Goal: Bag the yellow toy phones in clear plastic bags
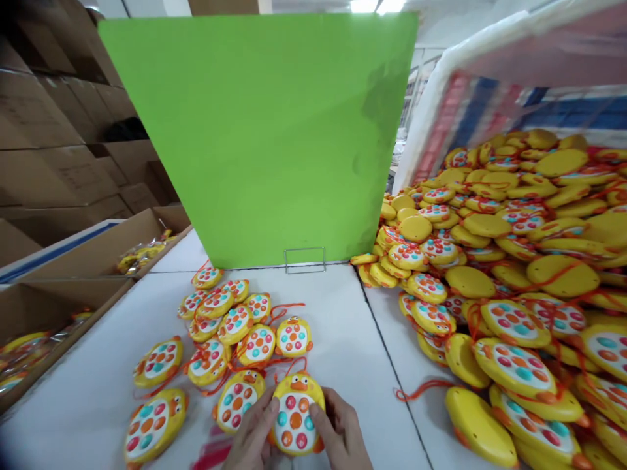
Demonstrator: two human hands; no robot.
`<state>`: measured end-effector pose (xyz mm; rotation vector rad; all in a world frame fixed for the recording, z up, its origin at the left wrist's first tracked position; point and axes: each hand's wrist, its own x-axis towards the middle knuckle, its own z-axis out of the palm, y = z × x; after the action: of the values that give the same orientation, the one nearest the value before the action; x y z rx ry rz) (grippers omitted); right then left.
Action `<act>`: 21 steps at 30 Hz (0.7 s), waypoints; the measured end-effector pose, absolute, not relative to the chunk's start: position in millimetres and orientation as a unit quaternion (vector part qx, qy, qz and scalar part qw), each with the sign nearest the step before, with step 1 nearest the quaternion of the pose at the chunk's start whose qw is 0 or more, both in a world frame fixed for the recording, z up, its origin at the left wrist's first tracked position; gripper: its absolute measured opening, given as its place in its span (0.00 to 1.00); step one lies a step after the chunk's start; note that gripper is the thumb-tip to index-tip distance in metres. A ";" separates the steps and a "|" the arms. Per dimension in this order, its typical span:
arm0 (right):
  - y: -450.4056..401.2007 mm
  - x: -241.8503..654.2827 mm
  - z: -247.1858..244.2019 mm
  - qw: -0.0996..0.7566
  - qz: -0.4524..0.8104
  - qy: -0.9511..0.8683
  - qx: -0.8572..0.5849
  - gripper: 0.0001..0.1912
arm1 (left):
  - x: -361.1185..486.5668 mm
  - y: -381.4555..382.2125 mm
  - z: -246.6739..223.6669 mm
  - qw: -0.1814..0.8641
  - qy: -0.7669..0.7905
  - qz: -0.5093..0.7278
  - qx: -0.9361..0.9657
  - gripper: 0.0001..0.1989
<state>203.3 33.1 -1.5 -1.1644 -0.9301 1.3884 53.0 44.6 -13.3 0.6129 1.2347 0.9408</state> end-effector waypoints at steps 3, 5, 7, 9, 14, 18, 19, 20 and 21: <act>32.5 198.8 1.0 0.528 0.586 -0.395 -0.471 0.19 | 52.4 40.4 2.6 0.652 0.527 0.406 0.363 0.33; 32.6 194.4 2.9 0.536 0.575 -0.398 -0.474 0.19 | 54.9 38.8 14.1 0.641 0.512 0.392 0.417 0.33; 33.1 189.8 3.2 0.539 0.559 -0.396 -0.490 0.19 | 57.9 38.2 21.1 0.641 0.500 0.378 0.443 0.33; 33.2 185.7 0.7 0.539 0.555 -0.386 -0.502 0.17 | 60.0 38.4 23.1 0.644 0.495 0.367 0.453 0.36; 27.9 181.2 -13.3 0.552 0.571 -0.335 -0.508 0.20 | 56.2 40.6 24.7 0.570 0.584 0.327 0.476 0.38; 20.2 176.4 -20.1 0.549 0.550 -0.307 -0.550 0.31 | 50.1 43.0 30.9 0.607 0.591 0.352 0.398 0.40; 19.1 174.0 -21.3 0.548 0.544 -0.323 -0.548 0.32 | 49.5 43.6 31.6 0.612 0.597 0.351 0.382 0.39; 18.5 171.9 -22.6 0.550 0.534 -0.344 -0.542 0.32 | 49.2 44.2 31.6 0.609 0.606 0.349 0.374 0.38; 18.4 170.8 -24.4 0.556 0.520 -0.364 -0.537 0.32 | 48.9 45.2 30.9 0.602 0.613 0.352 0.372 0.36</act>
<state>170.8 18.4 -24.4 -1.2668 -0.8590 1.2278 48.9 45.2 30.9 0.8611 1.4189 0.8161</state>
